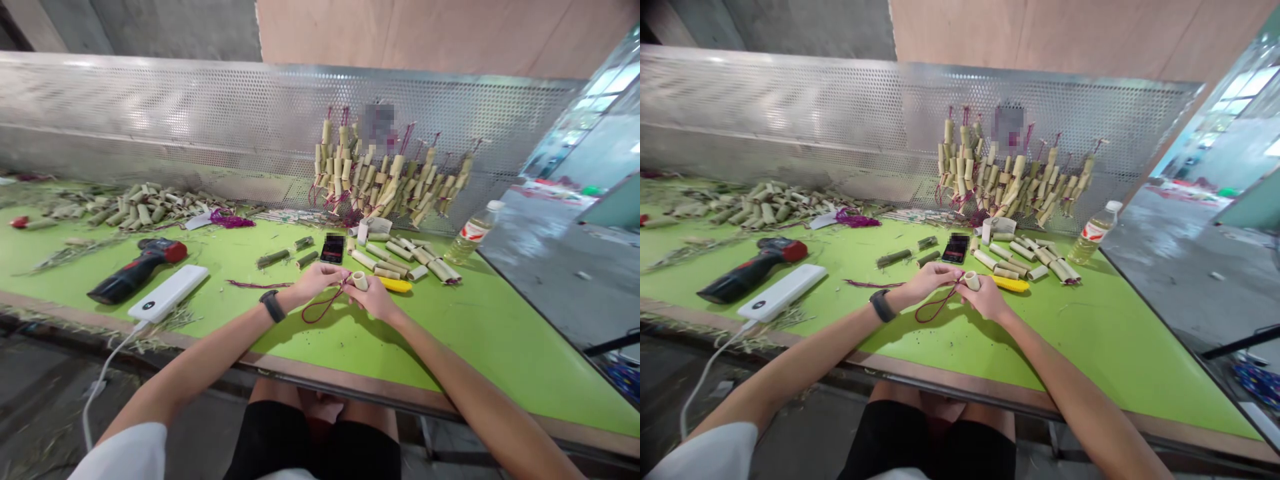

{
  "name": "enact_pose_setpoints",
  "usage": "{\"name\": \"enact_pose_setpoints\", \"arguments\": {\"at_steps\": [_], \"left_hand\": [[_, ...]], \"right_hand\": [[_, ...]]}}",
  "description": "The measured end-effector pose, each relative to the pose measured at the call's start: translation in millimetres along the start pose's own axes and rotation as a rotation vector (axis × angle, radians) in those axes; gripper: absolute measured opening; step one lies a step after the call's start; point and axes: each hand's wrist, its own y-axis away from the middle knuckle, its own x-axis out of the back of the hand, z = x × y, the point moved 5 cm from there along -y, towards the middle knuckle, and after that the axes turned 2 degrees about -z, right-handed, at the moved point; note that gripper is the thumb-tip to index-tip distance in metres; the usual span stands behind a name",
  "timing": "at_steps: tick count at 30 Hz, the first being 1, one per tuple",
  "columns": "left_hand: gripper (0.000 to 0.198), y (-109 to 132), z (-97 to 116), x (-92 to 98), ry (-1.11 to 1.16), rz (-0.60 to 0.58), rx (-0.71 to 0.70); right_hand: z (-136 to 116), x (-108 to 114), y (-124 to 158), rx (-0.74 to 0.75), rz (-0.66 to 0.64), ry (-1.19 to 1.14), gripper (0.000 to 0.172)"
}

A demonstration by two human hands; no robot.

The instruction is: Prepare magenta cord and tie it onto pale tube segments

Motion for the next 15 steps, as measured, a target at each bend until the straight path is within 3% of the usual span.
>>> {"name": "enact_pose_setpoints", "arguments": {"at_steps": [15], "left_hand": [[0.046,1.1,1.7,1.8,-0.168,-0.022,-0.035]], "right_hand": [[5.5,-0.6,-0.4,0.005,-0.045,0.046,0.033]]}}
